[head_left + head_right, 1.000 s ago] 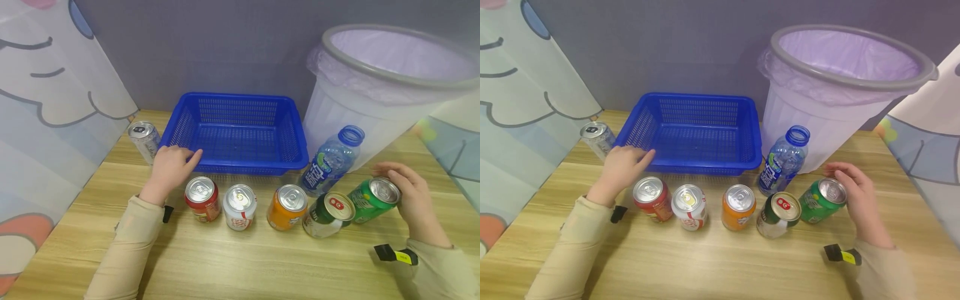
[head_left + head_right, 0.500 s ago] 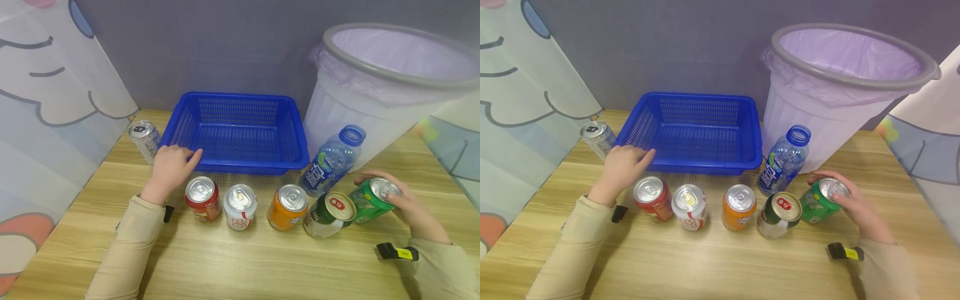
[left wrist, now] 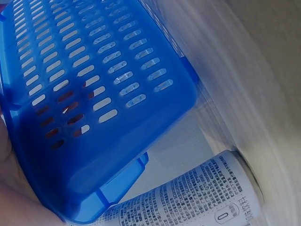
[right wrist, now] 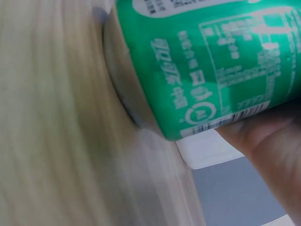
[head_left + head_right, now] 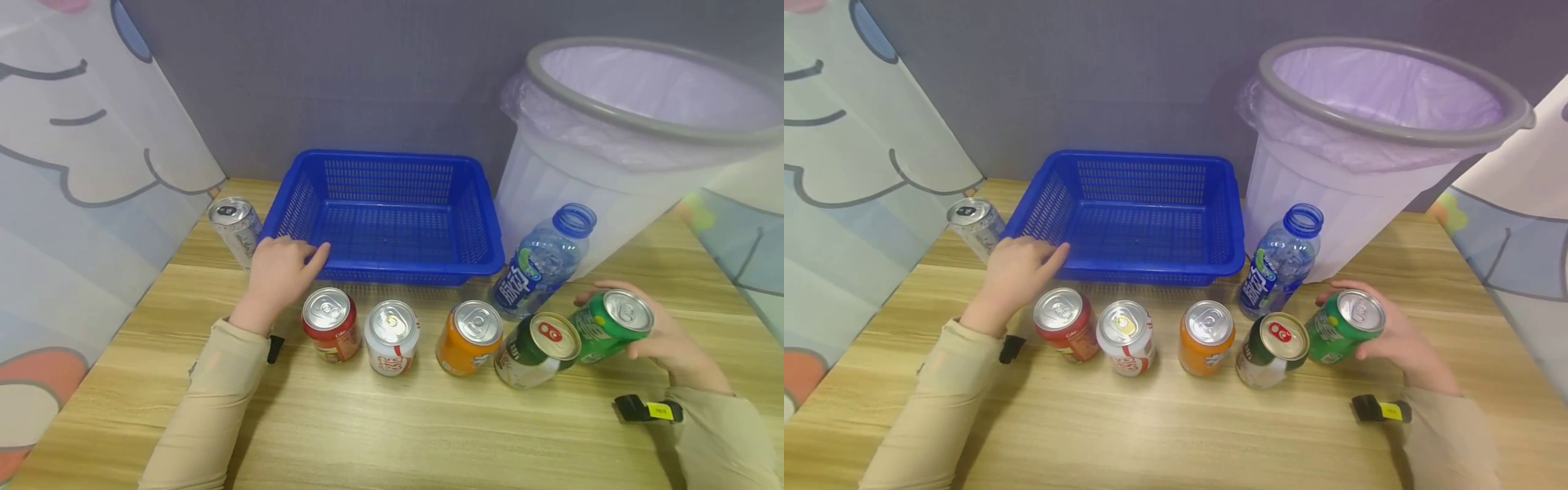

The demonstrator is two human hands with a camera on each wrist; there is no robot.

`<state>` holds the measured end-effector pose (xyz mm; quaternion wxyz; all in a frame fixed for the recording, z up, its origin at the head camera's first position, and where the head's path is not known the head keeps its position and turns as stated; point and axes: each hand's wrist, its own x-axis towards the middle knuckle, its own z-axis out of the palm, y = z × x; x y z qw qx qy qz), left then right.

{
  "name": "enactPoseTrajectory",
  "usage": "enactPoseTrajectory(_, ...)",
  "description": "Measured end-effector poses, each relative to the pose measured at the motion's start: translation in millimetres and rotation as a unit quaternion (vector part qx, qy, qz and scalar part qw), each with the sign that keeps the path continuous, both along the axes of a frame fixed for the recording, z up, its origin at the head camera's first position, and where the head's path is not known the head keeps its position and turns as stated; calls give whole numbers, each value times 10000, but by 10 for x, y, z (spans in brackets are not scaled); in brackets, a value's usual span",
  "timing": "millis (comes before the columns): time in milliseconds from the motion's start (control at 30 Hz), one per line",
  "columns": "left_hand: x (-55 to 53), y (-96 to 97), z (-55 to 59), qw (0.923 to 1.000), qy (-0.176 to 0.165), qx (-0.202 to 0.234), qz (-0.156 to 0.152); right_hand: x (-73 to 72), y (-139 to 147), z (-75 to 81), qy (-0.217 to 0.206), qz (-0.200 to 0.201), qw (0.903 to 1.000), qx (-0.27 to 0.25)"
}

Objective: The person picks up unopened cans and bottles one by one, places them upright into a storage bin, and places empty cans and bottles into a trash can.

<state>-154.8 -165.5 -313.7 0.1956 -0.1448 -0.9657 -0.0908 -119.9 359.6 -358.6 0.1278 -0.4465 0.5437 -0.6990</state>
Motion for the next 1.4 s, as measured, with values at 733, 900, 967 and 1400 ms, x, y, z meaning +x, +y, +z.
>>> enactPoseTrajectory(733, -1, 10, 8, 10000, 23, -4, 40, 39, -179, -40, 59, -859, 9946, -579)
enactPoseTrajectory(900, -1, 12, 4, 10000, 43, 21, 32, 27, -194, -44, 14, -849, 9940, -696)
enactPoseTrajectory(967, 5, 7, 7, 10000, 46, 41, 41, 22, -203, -41, -29, -859, 9939, -694)
enactPoseTrajectory(1400, -6, 9, -10, 9999, 70, 81, 47, 37, -230, -61, -69, -957, 9917, -852)
